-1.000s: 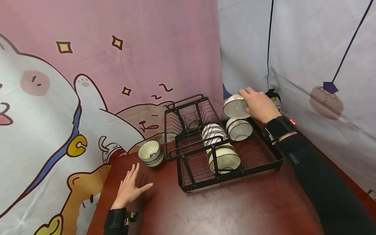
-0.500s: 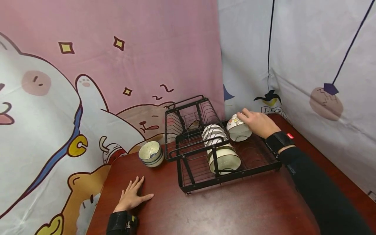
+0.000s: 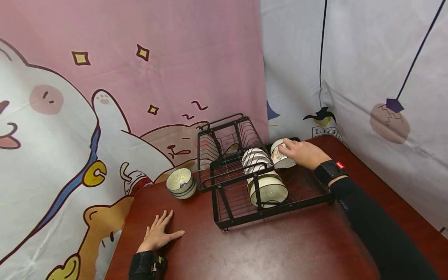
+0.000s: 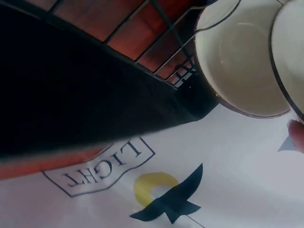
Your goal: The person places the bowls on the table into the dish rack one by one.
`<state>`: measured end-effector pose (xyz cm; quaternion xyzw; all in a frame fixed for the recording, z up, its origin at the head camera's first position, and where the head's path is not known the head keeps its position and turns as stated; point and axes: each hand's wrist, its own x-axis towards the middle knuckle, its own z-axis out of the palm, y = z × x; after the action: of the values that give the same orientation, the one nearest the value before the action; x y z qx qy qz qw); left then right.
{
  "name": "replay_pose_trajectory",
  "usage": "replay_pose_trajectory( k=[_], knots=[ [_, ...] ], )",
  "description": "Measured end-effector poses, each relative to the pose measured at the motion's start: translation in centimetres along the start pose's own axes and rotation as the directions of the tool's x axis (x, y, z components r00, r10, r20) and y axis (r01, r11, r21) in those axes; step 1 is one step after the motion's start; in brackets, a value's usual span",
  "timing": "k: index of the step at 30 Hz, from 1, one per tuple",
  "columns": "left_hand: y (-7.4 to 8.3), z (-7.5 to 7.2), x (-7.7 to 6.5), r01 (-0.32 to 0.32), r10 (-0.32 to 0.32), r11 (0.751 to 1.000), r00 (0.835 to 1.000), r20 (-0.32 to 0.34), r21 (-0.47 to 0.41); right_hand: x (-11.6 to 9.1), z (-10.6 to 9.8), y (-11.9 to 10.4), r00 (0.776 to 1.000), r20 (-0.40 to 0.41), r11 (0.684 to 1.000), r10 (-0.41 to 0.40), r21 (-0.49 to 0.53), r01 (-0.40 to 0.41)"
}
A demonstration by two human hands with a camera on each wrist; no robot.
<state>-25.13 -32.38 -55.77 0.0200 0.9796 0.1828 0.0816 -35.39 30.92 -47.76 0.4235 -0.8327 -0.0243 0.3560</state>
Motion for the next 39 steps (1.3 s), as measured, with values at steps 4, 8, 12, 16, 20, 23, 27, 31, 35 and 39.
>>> replay_pose_trajectory(
  k=[4, 8, 12, 16, 20, 23, 27, 31, 35, 39],
  knots=[
    [0.2, -0.1, -0.1, 0.023, -0.023, 1.0, 1.0, 0.021, 0.012, -0.1, 0.1, -0.3, 0.995, 0.094, 1.0, -0.019, -0.005, 0.02],
    [0.4, -0.2, 0.0, 0.031, -0.031, 0.999, 0.999, 0.025, 0.027, 0.0, 0.4, -0.3, 0.983, 0.184, 0.999, 0.006, -0.038, 0.001],
    [0.5, -0.2, 0.0, 0.026, -0.027, 1.0, 0.999, 0.025, 0.017, 0.3, 0.5, -0.2, 0.964, 0.265, 0.999, 0.04, -0.042, -0.03],
    [0.2, -0.1, 0.0, 0.021, -0.02, 1.0, 1.0, 0.019, -0.006, 0.5, 0.5, 0.0, 0.952, 0.299, 0.998, 0.064, -0.038, -0.055],
    [-0.2, 0.2, 0.1, -0.008, 0.008, 0.999, 1.0, -0.01, -0.047, 0.5, 0.5, 0.0, 0.954, 0.288, 0.997, 0.08, -0.037, -0.072],
    [-0.8, 0.7, 0.3, -0.019, 0.017, 0.997, 1.0, -0.025, -0.07, 0.5, 0.9, -0.1, 0.952, 0.296, 0.997, 0.074, -0.046, -0.063],
    [-1.8, 1.2, 0.9, -0.01, 0.009, 0.997, 1.0, -0.022, -0.076, 0.3, 1.4, -0.2, 0.936, 0.346, 0.997, 0.069, -0.06, -0.052],
    [-1.9, 1.5, 1.1, -0.005, 0.004, 0.998, 1.0, -0.012, -0.068, -0.2, 1.3, -0.2, 0.92, 0.381, 0.995, 0.091, -0.06, -0.073],
    [-1.9, 1.4, 1.0, 0.001, -0.002, 0.998, 1.0, -0.019, -0.069, 0.1, 0.6, -0.1, 0.93, 0.348, 0.992, 0.124, -0.06, -0.11],
    [-1.9, 1.4, 1.1, 0.003, -0.004, 0.997, 1.0, -0.017, -0.075, 0.3, -0.1, 0.1, 0.945, 0.283, 0.986, 0.164, -0.025, -0.163]
  ],
)
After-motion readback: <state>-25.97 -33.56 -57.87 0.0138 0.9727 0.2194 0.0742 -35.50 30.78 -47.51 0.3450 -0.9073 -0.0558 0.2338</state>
